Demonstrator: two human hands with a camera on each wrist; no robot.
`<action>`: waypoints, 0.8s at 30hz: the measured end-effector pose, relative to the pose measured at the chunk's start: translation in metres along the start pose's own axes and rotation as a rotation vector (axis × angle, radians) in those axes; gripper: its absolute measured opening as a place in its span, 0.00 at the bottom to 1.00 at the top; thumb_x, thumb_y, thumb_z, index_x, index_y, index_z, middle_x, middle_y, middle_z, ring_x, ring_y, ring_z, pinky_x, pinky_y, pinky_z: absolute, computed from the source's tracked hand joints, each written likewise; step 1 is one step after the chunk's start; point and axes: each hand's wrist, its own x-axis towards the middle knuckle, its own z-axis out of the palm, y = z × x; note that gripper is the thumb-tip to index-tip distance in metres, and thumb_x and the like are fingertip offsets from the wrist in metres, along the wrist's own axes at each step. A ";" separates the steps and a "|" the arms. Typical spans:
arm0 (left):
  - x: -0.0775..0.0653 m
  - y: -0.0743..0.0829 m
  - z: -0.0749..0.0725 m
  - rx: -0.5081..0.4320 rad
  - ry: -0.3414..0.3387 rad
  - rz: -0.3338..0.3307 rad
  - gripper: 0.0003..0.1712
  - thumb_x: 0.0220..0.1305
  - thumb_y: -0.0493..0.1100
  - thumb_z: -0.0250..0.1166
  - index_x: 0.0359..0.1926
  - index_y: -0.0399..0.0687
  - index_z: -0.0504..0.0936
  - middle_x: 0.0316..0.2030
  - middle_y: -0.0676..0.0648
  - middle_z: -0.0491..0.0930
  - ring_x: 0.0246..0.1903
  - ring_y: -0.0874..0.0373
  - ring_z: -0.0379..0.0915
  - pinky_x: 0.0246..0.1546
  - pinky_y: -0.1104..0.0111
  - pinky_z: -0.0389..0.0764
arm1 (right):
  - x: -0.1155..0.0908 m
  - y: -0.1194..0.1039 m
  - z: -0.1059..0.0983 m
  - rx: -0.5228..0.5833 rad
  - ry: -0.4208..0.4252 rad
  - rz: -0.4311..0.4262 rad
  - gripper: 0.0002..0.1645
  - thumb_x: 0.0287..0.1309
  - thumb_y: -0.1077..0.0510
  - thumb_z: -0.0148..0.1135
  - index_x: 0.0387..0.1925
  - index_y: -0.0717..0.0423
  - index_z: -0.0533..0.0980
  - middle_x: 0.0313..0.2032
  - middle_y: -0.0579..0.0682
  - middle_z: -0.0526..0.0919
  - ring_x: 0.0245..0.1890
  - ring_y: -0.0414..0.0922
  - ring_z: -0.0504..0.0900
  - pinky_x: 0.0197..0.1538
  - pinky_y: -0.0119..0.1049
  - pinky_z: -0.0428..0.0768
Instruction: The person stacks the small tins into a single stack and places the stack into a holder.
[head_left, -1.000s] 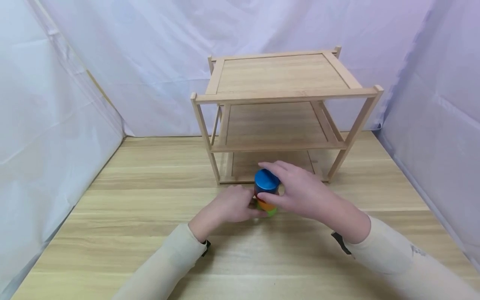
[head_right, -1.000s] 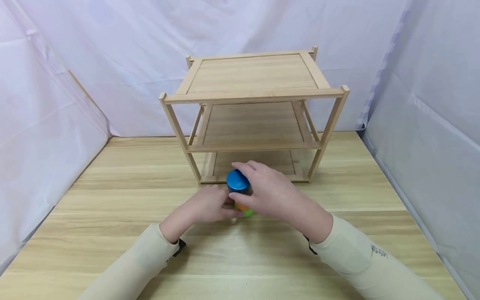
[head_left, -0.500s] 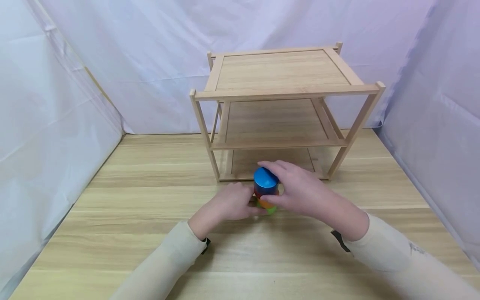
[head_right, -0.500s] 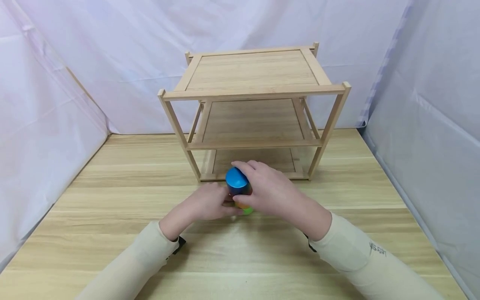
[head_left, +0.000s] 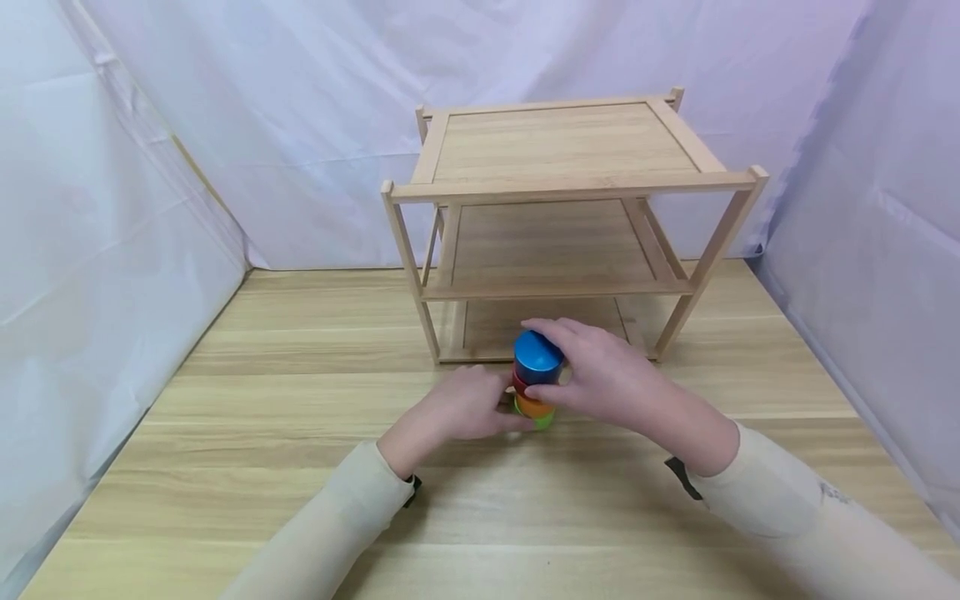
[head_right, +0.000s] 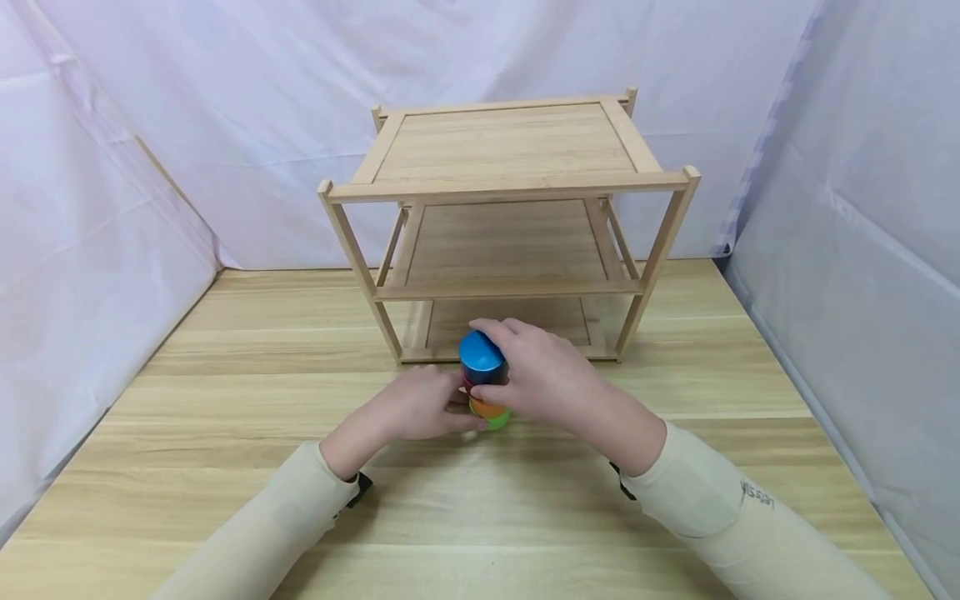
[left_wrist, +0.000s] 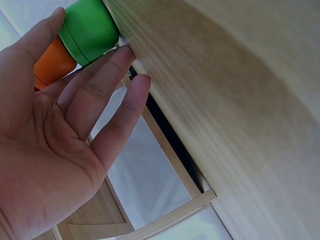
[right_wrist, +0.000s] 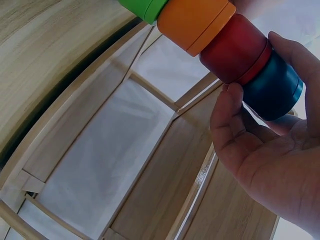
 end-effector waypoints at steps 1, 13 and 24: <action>0.000 0.000 0.000 0.001 0.002 0.002 0.28 0.68 0.67 0.70 0.58 0.57 0.81 0.36 0.56 0.89 0.25 0.64 0.77 0.27 0.72 0.77 | 0.000 0.000 -0.001 0.000 0.002 -0.002 0.46 0.60 0.50 0.80 0.76 0.50 0.70 0.63 0.58 0.83 0.59 0.56 0.87 0.60 0.56 0.87; 0.001 0.001 -0.002 0.030 0.004 0.019 0.32 0.68 0.67 0.70 0.63 0.55 0.82 0.35 0.56 0.89 0.26 0.65 0.79 0.31 0.71 0.80 | -0.009 0.004 -0.007 -0.003 0.025 0.012 0.47 0.57 0.49 0.82 0.75 0.50 0.71 0.62 0.57 0.84 0.56 0.55 0.88 0.58 0.54 0.88; 0.000 0.003 -0.002 0.034 -0.009 -0.004 0.30 0.69 0.67 0.69 0.60 0.53 0.83 0.36 0.56 0.89 0.28 0.64 0.78 0.35 0.70 0.80 | -0.012 0.008 -0.006 0.037 0.001 0.012 0.48 0.59 0.49 0.81 0.76 0.50 0.69 0.62 0.58 0.83 0.57 0.55 0.88 0.59 0.55 0.88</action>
